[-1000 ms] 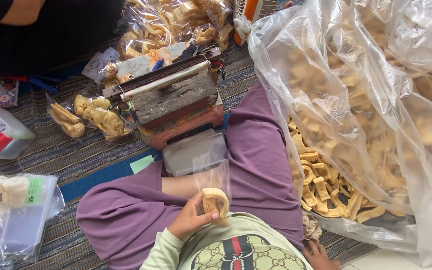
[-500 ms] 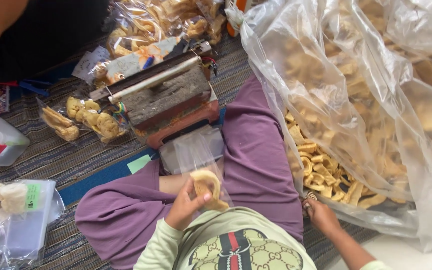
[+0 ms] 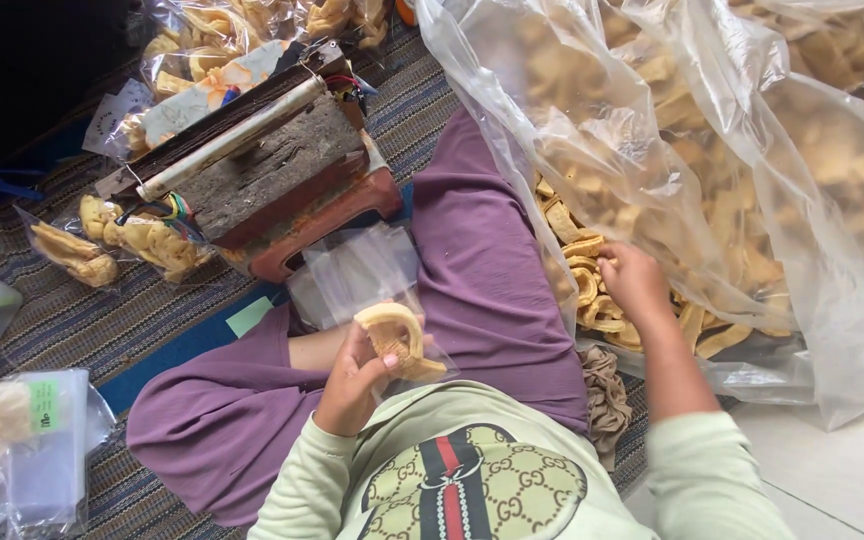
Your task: Manually filling small plastic bags with snacks and sealing them using a heat sealer.
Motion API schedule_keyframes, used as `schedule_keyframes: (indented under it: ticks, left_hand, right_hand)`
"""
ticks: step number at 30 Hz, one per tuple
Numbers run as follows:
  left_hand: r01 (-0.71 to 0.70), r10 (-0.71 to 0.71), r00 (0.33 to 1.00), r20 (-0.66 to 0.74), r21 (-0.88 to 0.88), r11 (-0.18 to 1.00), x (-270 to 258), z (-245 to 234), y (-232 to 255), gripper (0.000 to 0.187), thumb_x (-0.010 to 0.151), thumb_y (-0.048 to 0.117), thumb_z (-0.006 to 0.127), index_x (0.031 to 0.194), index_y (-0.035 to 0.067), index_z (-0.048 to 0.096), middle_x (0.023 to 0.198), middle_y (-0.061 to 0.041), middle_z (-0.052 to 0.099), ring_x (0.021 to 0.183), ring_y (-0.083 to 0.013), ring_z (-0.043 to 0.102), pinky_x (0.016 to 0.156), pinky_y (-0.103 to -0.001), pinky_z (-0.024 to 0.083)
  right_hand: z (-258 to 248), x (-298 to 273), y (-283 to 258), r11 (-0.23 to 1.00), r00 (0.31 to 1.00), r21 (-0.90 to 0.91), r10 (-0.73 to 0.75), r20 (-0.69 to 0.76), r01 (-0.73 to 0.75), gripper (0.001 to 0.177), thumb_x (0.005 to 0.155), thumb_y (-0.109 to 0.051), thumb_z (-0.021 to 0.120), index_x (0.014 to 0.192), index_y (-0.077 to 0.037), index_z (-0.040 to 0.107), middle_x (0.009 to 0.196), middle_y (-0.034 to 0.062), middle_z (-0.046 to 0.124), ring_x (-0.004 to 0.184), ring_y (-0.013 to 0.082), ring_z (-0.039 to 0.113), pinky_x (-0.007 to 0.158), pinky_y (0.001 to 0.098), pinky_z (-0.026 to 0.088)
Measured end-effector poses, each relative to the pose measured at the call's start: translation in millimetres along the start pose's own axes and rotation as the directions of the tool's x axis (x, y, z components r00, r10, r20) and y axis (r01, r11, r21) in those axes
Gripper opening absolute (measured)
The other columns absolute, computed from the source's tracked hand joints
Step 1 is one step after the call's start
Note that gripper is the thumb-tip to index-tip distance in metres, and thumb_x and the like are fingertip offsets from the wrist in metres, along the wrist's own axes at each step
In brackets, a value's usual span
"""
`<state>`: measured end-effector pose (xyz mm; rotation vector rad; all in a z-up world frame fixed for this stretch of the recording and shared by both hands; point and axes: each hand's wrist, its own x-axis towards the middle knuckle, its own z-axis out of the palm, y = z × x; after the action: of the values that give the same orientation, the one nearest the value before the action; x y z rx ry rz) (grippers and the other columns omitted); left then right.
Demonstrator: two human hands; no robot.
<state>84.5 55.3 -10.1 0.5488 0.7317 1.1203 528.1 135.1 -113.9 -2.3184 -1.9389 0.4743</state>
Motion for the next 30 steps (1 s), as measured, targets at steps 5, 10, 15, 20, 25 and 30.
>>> schedule_keyframes:
  ticks: [5, 10, 15, 20, 25, 30]
  left_hand:
    - [-0.021, 0.022, 0.998, 0.057, -0.033, 0.999, -0.8, 0.9, -0.7, 0.083, 0.083, 0.008, 0.072, 0.155, 0.018, 0.033, 0.138, -0.028, 0.058, 0.116, -0.0395, 0.067, 0.089, -0.052, 0.061]
    - [-0.029, 0.028, 0.999, 0.017, 0.038, 0.999, -5.1, -9.1, 9.6, 0.086, 0.087, 0.017, 0.072, 0.160, 0.022, 0.025, 0.139, -0.027, 0.058, 0.116, -0.0359, 0.067, 0.091, -0.051, 0.061]
    - [-0.018, 0.022, 0.998, -0.064, 0.061, 0.998, -1.8, -13.1, 14.7, 0.084, 0.086, 0.011, 0.073, 0.157, 0.021, 0.029, 0.133, -0.027, 0.062, 0.108, -0.0350, 0.072, 0.087, -0.050, 0.062]
    - [-0.102, 0.117, 0.984, -0.132, 0.116, 0.988, -1.1, -0.6, 30.7, 0.085, 0.085, 0.010, 0.074, 0.158, 0.016, 0.031, 0.135, -0.025, 0.061, 0.109, -0.0331, 0.069, 0.087, -0.049, 0.062]
    - [-0.125, 0.152, 0.983, -0.105, 0.226, 0.966, -10.7, 9.2, 63.5, 0.078, 0.084, 0.001, 0.065, 0.155, 0.006, 0.032, 0.134, -0.018, 0.057, 0.110, -0.0269, 0.065, 0.096, -0.038, 0.054]
    - [-0.113, 0.056, 0.992, 0.111, 0.618, 0.778, -15.1, 22.8, 70.8, 0.072, 0.085, 0.008, 0.069, 0.150, 0.001, 0.039, 0.150, -0.017, 0.051, 0.123, -0.0240, 0.063, 0.102, -0.032, 0.052]
  right_hand:
    - [75.7, 45.9, 13.6, 0.996, 0.992, -0.083, 0.005, -0.126, -0.016, 0.053, 0.087, -0.032, 0.077, 0.138, -0.023, 0.066, 0.111, 0.0150, 0.070, 0.109, 0.0379, 0.069, 0.093, 0.0524, 0.055]
    - [61.5, 44.8, 0.5, 0.994, 0.997, 0.080, 0.075, -0.030, -0.072, 0.057, 0.084, -0.041, 0.080, 0.138, -0.032, 0.062, 0.110, 0.0117, 0.067, 0.111, 0.0361, 0.068, 0.094, 0.0516, 0.055]
    - [28.9, 21.8, -8.3, 0.998, 0.999, 0.031, 0.051, 0.015, -0.052, 0.042, 0.088, -0.034, 0.077, 0.130, -0.036, 0.069, 0.100, 0.0164, 0.073, 0.105, 0.0396, 0.072, 0.091, 0.0511, 0.057]
    - [-12.8, 19.8, -2.1, 0.987, 0.995, -0.128, 0.099, 0.031, -0.094, 0.030, 0.088, -0.041, 0.075, 0.118, -0.045, 0.074, 0.097, 0.0075, 0.079, 0.104, 0.0332, 0.074, 0.090, 0.0457, 0.059]
    - [-123.6, 2.3, -97.5, 0.890, 0.979, 0.414, 0.203, 0.011, -0.189, 0.030, 0.095, -0.005, 0.073, 0.125, -0.009, 0.073, 0.091, 0.0137, 0.074, 0.056, 0.0118, 0.053, 0.045, 0.0235, 0.045]
    - [-154.0, -9.5, -161.3, 0.151, 0.913, 0.937, -0.316, -0.258, 0.316, 0.035, 0.094, 0.010, 0.064, 0.126, -0.002, 0.064, 0.125, 0.0110, 0.069, 0.103, 0.0096, 0.069, 0.098, 0.0154, 0.060]
